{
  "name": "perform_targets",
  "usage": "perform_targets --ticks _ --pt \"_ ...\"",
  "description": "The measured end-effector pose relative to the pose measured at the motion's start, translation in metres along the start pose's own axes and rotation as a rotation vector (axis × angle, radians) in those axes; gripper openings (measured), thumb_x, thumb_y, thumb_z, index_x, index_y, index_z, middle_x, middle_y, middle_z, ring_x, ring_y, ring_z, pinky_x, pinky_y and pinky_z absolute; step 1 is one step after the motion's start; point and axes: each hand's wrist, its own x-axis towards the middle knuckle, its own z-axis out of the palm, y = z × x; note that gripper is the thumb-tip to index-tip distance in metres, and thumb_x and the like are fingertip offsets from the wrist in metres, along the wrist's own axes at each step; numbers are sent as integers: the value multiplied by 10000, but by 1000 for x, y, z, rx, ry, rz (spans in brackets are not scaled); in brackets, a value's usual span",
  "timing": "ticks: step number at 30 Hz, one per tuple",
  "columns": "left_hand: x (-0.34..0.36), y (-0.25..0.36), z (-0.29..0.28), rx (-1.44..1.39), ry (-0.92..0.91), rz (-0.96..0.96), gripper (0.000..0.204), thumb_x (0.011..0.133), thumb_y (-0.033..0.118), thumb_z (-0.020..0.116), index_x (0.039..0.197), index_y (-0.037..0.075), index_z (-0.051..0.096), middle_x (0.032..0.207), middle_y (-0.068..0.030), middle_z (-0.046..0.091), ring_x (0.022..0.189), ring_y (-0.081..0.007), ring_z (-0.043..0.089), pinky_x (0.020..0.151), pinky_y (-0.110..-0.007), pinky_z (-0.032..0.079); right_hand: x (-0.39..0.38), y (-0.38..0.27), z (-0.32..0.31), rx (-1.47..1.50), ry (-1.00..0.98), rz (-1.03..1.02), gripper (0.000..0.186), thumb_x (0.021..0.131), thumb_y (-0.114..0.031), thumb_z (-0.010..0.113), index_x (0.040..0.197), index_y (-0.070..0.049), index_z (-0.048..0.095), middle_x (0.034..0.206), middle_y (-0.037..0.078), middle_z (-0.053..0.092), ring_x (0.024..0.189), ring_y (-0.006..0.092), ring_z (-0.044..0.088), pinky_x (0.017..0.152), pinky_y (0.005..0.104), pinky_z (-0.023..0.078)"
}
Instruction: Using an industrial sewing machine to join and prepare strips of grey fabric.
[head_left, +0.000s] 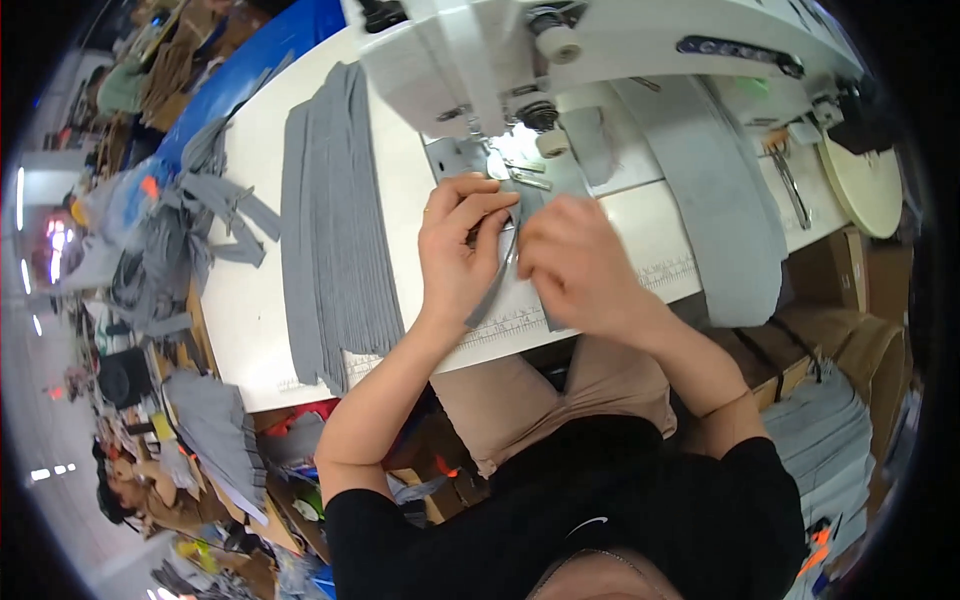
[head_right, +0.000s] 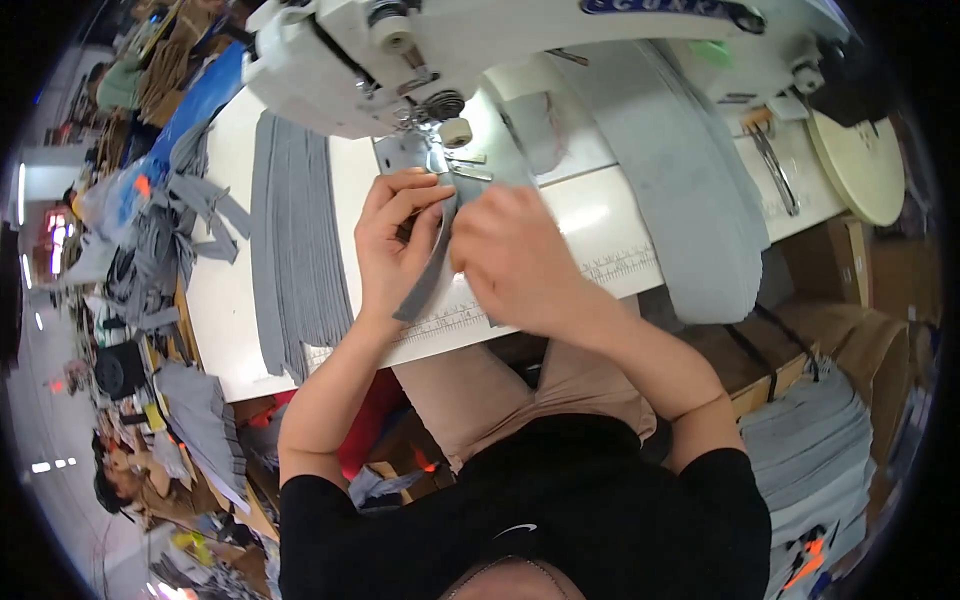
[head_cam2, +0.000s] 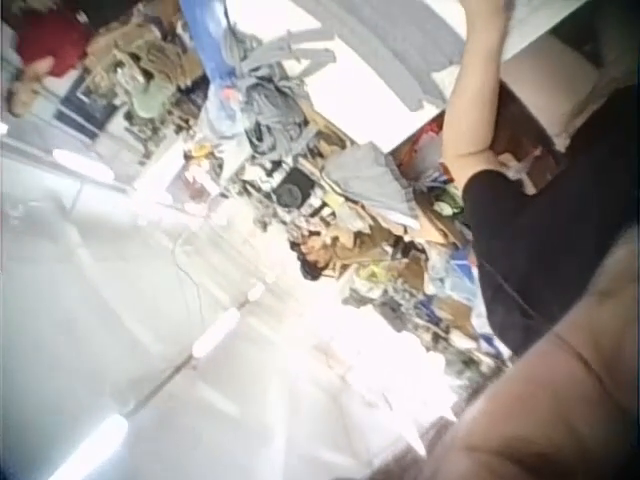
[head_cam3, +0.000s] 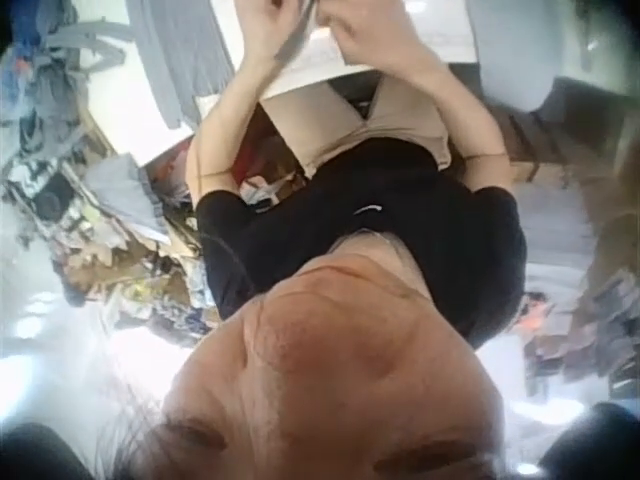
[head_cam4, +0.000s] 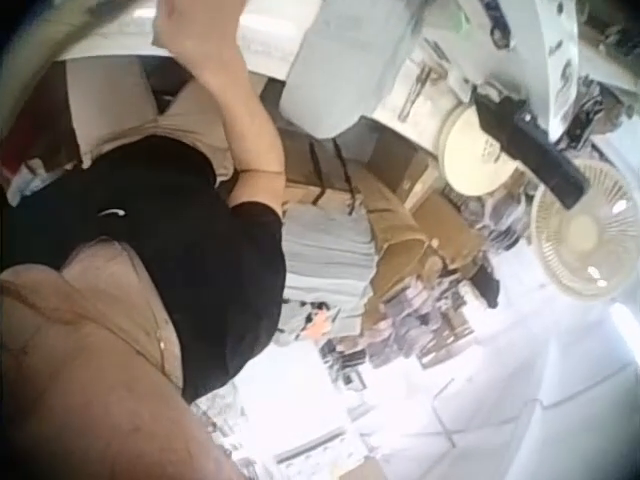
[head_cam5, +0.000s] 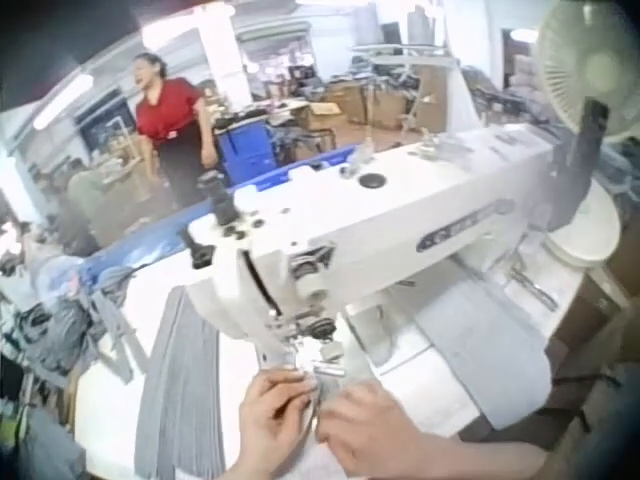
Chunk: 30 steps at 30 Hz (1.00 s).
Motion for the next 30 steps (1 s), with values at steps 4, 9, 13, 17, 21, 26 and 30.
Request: perform_targets --ticks 4,9,13,17,21,26,30 --pt "-3 9 0 -26 -32 -60 213 847 -87 676 1000 27 771 1098 -132 646 1088 -298 636 921 -365 524 16 19 -12 -274 228 199 129 782 -51 676 905 -86 654 938 54 616 904 268 579 815 409 453" --pt "-5 11 -3 -4 -41 -47 222 849 -43 714 1065 10 711 1153 -143 620 1065 -299 627 912 -361 524 19 29 -6 -404 176 219 175 813 -122 738 968 -74 674 966 54 628 919 272 582 796 404 471" --pt "-5 7 -8 44 14 -91 291 844 -11 740 1127 18 682 1227 -156 595 1117 -307 596 921 -373 516 7 10 -16 -301 104 170 262 815 -119 746 1060 -56 676 1047 76 628 978 279 583 824 406 476" --pt "-4 8 -7 116 -11 -123 227 891 -17 694 1115 21 706 1271 -128 580 1132 -228 603 987 -323 498 -3 2 -10 -144 22 140 325 814 -91 736 1128 -34 676 1114 95 620 1009 294 582 842 412 475" --pt "3 14 -8 196 -22 99 193 866 -31 699 1036 48 743 1188 -140 623 1103 -292 593 914 -352 509 -4 4 -10 -131 33 149 334 815 -95 737 1137 -29 676 1113 92 620 1003 293 580 843 411 470" --pt "3 11 -15 83 -40 -47 200 853 -50 679 1006 55 753 997 -92 703 968 -251 651 943 -346 508 -8 5 -8 -125 58 152 279 846 -127 722 1105 -41 665 1095 61 597 1065 253 560 860 392 443" --pt "0 3 -17 -6 55 -163 239 823 -98 658 981 51 755 950 -66 737 944 -216 696 958 -349 521 -8 6 -8 -85 71 151 312 840 -100 735 1135 -23 672 1131 90 615 1005 293 575 843 409 467"
